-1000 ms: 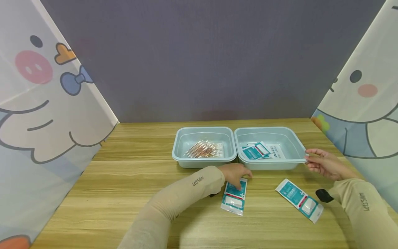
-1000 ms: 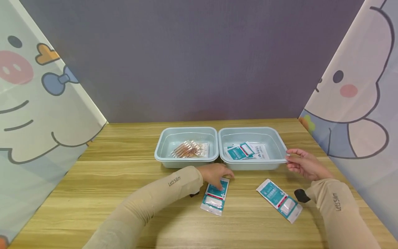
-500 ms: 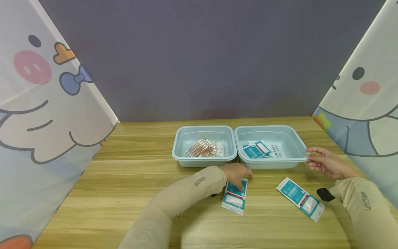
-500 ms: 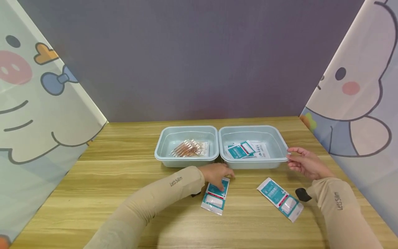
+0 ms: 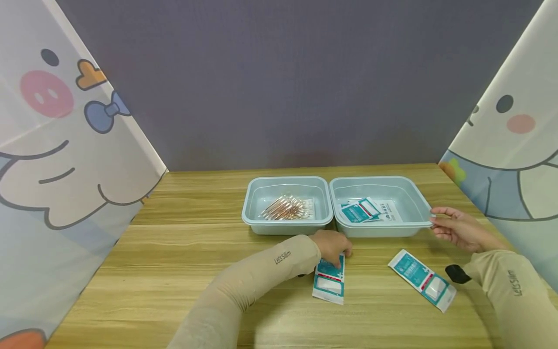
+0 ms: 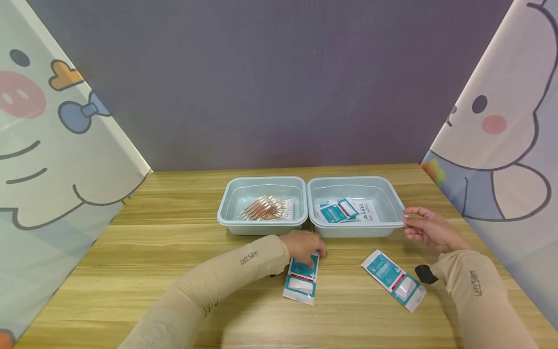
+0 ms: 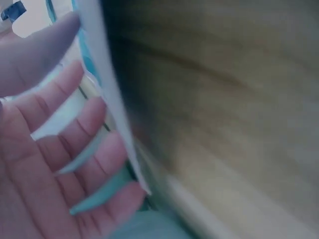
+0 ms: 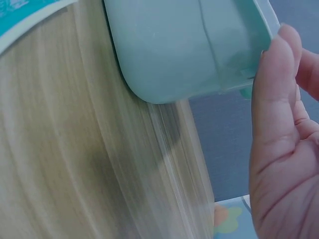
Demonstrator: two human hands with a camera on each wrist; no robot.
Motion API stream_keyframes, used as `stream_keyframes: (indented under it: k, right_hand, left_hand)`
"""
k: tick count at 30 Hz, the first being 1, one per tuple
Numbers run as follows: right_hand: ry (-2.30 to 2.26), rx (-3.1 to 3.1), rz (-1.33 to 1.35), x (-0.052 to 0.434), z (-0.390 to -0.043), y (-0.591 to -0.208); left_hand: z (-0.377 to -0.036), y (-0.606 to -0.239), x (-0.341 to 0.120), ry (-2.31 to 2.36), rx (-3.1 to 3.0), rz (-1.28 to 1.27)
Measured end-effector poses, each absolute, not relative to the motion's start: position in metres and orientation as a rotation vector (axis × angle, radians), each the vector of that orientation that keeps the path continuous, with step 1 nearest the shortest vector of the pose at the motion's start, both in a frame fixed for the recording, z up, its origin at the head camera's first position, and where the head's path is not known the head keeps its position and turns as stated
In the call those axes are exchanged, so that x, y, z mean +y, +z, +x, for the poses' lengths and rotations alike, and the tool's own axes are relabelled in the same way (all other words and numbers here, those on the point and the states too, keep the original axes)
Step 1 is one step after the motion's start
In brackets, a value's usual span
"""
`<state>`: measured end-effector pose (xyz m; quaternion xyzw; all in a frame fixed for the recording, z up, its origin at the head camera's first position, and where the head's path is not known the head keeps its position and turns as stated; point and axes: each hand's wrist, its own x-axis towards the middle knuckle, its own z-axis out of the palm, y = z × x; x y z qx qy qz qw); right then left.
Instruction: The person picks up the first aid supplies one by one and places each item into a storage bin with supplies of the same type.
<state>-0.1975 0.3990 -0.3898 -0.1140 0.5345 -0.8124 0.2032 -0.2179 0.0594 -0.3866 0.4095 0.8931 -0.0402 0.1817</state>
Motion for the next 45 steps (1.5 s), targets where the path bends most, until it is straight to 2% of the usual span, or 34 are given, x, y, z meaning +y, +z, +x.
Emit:
stream_keyframes:
  k: [18, 29, 39, 45]
  right_hand:
    - [-2.272, 1.486, -0.366, 0.399, -0.197, -0.390]
    - [-2.241, 1.545, -0.346, 0.395, -0.200, -0.388]
    - [-2.236, 1.549, -0.302, 0.399, -0.197, -0.389]
    - [-2.239, 1.541, -0.306, 0.399, -0.195, -0.389]
  left_hand:
    - [-0.212, -0.373, 0.056, -0.203, 2.554, 0.971]
    - [-0.215, -0.371, 0.053, -0.177, 2.559, 0.947]
    - [-0.215, -0.364, 0.051, 0.159, 2.438, 1.156]
    - [-0.215, -0.349, 0.049, 0.291, 2.402, 1.165]
